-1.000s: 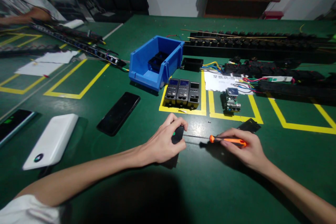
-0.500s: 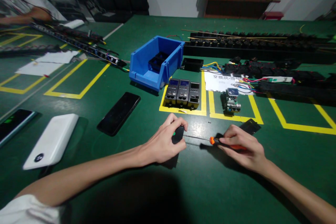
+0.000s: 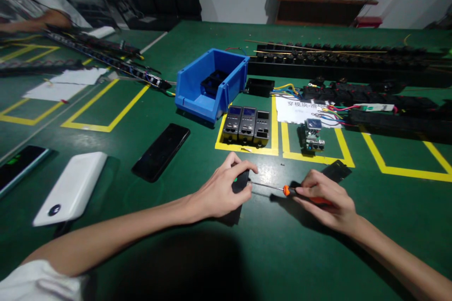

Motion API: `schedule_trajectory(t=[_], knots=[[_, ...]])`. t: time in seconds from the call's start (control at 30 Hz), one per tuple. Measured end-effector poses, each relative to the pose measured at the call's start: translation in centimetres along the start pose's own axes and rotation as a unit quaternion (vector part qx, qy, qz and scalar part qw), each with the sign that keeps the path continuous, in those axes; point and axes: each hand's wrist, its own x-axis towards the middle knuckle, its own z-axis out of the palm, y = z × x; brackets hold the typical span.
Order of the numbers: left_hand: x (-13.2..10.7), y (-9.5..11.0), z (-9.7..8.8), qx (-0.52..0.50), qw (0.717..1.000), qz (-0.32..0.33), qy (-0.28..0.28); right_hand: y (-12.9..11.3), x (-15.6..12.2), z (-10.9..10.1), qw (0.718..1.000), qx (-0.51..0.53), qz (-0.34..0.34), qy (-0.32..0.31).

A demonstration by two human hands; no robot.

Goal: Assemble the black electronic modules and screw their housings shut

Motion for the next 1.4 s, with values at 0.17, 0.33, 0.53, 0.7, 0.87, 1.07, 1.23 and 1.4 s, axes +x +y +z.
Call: schedule_trajectory(t=[0.17, 0.33, 0.53, 0.7, 0.87, 1.07, 1.23, 1.4], knots=[[0.2, 0.0, 0.1, 0.000, 1.000, -0.011, 0.003, -0.1, 0.0, 0.1, 1.000, -0.005, -0.017, -0.001], [0.3, 0.0, 0.1, -0.002, 1.000, -0.019, 0.001, -0.3, 0.2, 0.1, 1.000, -0.007, -0.024, 0.003], [0.2, 0.1, 0.0, 0.001, 1.000, -0.022, -0.002, -0.5, 0.4, 0.4, 1.000, 0.003, -0.021, 0.017], [0.2, 0.0, 0.0, 0.006, 1.000, -0.012, 0.002, -0.9, 0.3, 0.2, 0.999, -0.008, 0.043, 0.007], [0.2, -0.1, 0.1, 0.013, 1.000, -0.007, 0.004, -1.1, 0.4, 0.2, 0.995, -0.043, 0.087, -0.011], [0.2, 0.0, 0.0, 0.012, 0.999, 0.023, 0.021, -1.1, 0.4, 0.4, 0.996, -0.065, 0.063, -0.014], [0.4, 0.1, -0.1, 0.003, 0.999, 0.040, 0.026, -0.9, 0.2, 0.5, 0.996, -0.069, 0.050, -0.038], [0.4, 0.1, -0.1, 0.011, 0.999, 0.041, 0.020, -1.0, 0.2, 0.5, 0.996, -0.075, 0.049, -0.027]])
